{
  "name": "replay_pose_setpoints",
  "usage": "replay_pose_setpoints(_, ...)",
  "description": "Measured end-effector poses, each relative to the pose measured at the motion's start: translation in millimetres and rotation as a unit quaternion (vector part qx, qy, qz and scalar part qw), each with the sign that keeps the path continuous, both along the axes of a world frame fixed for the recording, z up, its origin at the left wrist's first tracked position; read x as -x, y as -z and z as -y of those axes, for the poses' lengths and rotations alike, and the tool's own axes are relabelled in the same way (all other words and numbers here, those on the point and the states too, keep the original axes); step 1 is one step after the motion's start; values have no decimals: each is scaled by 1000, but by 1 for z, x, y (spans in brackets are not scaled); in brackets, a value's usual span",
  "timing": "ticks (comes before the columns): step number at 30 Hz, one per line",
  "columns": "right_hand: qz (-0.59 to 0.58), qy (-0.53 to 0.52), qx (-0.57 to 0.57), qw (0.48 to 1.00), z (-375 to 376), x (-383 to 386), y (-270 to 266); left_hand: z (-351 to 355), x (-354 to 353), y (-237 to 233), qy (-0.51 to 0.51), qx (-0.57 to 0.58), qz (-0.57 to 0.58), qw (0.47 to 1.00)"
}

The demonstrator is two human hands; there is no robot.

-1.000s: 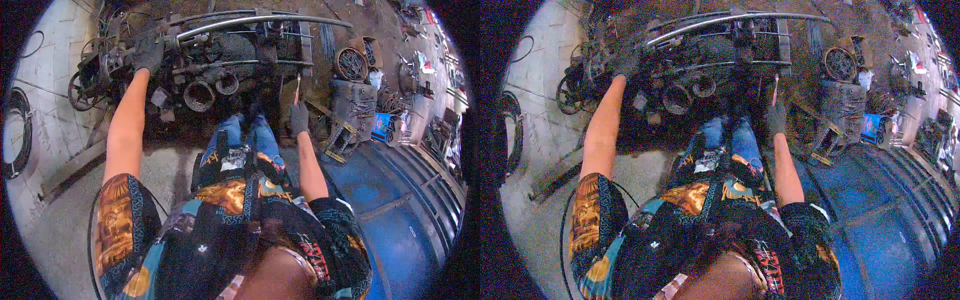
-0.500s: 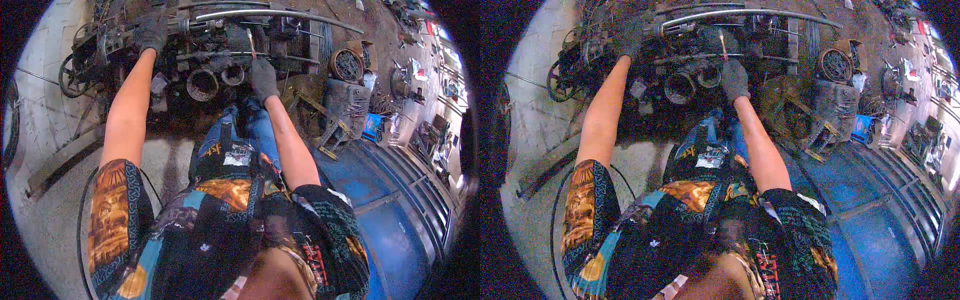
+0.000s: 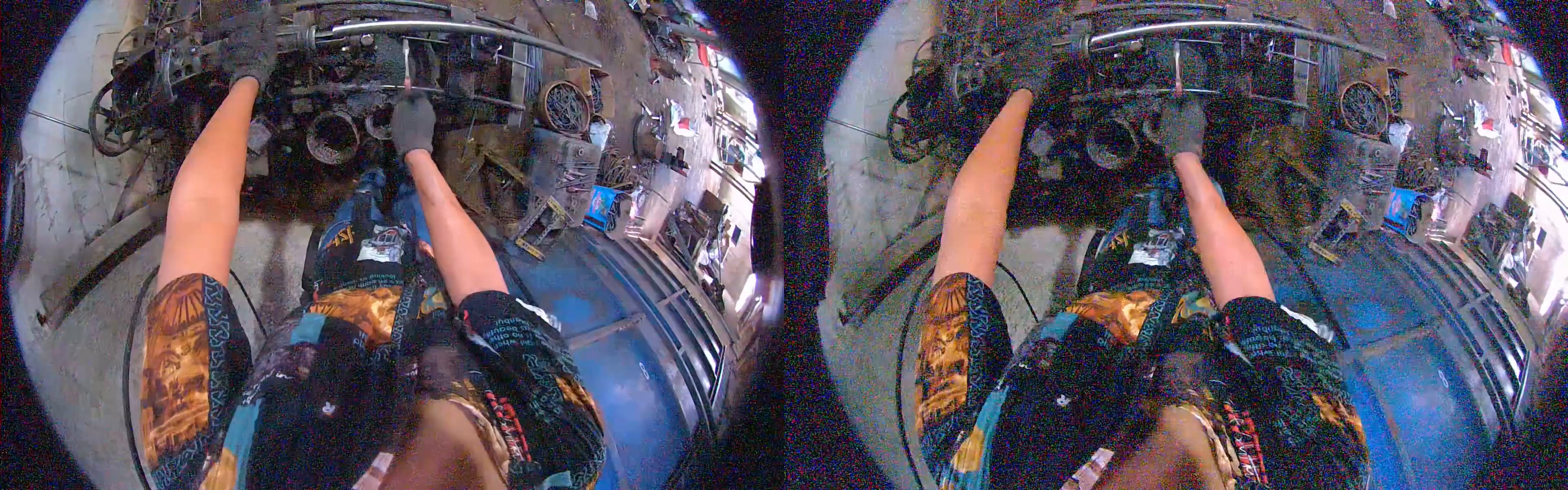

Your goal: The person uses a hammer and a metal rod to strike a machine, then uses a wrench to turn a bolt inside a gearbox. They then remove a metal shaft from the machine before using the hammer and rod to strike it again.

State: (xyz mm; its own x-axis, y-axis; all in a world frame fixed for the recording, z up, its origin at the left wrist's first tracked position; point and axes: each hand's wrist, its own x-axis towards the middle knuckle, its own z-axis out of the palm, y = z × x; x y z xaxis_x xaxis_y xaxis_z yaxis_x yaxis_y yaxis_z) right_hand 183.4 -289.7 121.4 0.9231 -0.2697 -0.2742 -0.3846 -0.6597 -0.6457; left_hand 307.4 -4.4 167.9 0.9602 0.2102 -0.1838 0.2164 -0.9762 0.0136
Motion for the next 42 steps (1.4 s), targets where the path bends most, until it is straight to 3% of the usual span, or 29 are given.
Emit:
replay_pose_setpoints(2, 80, -86, 67, 991, -1, -16, -9, -12, -1, 10, 12, 9, 8, 1000)
replay_pose_setpoints(6, 77, -88, 103, 988, 6, -20, 30, -14, 3, 29, 41, 27, 44, 998)
replay_pose_setpoints(8, -77, -6, -7, 997, 8, -3, 13, -9, 7, 38, 48, 33, 53, 997)
replay_pose_setpoints(9, -76, -5, -7, 997, 9, 8, 7, -6, 11, 43, 56, 3, 108, 993)
replay_pose_setpoints(12, 86, -136, 126, 979, 15, 21, 24, -4, 16, 52, 78, -36, 178, 980)
replay_pose_setpoints(13, 82, -134, 124, 980, 13, 12, 22, -5, 17, 55, 91, -43, 192, 976)
replay_pose_setpoints(15, 36, 75, -107, 991, 5, -16, 6, -6, 19, 59, 118, -55, 221, 967)
replay_pose_setpoints(16, -17, 58, -23, 998, 4, -29, 13, -6, 20, 60, 131, -61, 237, 961)
replay_pose_setpoints(17, -17, 61, -22, 998, 7, -30, 27, -6, 21, 62, 143, -66, 254, 954)
replay_pose_setpoints(19, 35, -76, 89, 993, 16, -19, 52, -7, 22, 63, 165, -81, 296, 938)
replay_pose_setpoints(20, -76, 36, -43, 996, 13, -7, 6, -7, 22, 64, 175, -88, 316, 928)
replay_pose_setpoints(22, -18, -15, 16, 1000, 15, 25, 9, -7, 23, 65, 191, -103, 354, 910)
replay_pose_setpoints(23, 34, -64, 75, 995, 16, 37, 19, 1, 22, 47, 192, -104, 354, 910)
replay_pose_setpoints(24, 26, -108, 146, 983, 17, 39, 30, 18, 17, 12, 101, -63, 179, 977)
replay_pose_setpoints(25, 26, -108, 146, 983, 16, 30, 19, 27, 15, -6, 4, -19, -6, 1000)
replay_pose_setpoints(26, -17, -23, 44, 999, 12, 16, -6, 13, 2, 49, 5, -20, -9, 1000)
replay_pose_setpoints(27, -59, 65, -58, 994, 11, 9, -18, -13, -6, 100, 89, -59, 124, 986)
replay_pose_setpoints(28, 3, -1, -17, 1000, 13, -1, -10, -48, 7, 137, 171, -95, 258, 946)
replay_pose_setpoints(32, -42, -9, 32, 999, 20, -17, 44, -31, 17, 112, 145, -84, 247, 954)
replay_pose_setpoints(34, 27, -4, -6, 1000, 27, -2, 66, -19, 21, 98, 125, -75, 236, 961)
replay_pose_setpoints(35, 27, -5, -6, 1000, 28, 4, 59, -13, 18, 89, 125, -75, 236, 961)
replay_pose_setpoints(37, 10, -15, 3, 1000, 30, 24, 43, -6, 12, 76, 17, -16, 144, 989)
replay_pose_setpoints(41, -2, 66, -65, 996, 19, -7, 17, 0, 20, 54, 28, -24, 132, 990)
replay_pose_setpoints(42, -1, 68, -66, 996, 20, -13, 35, 1, 22, 48, 34, -27, 130, 991)
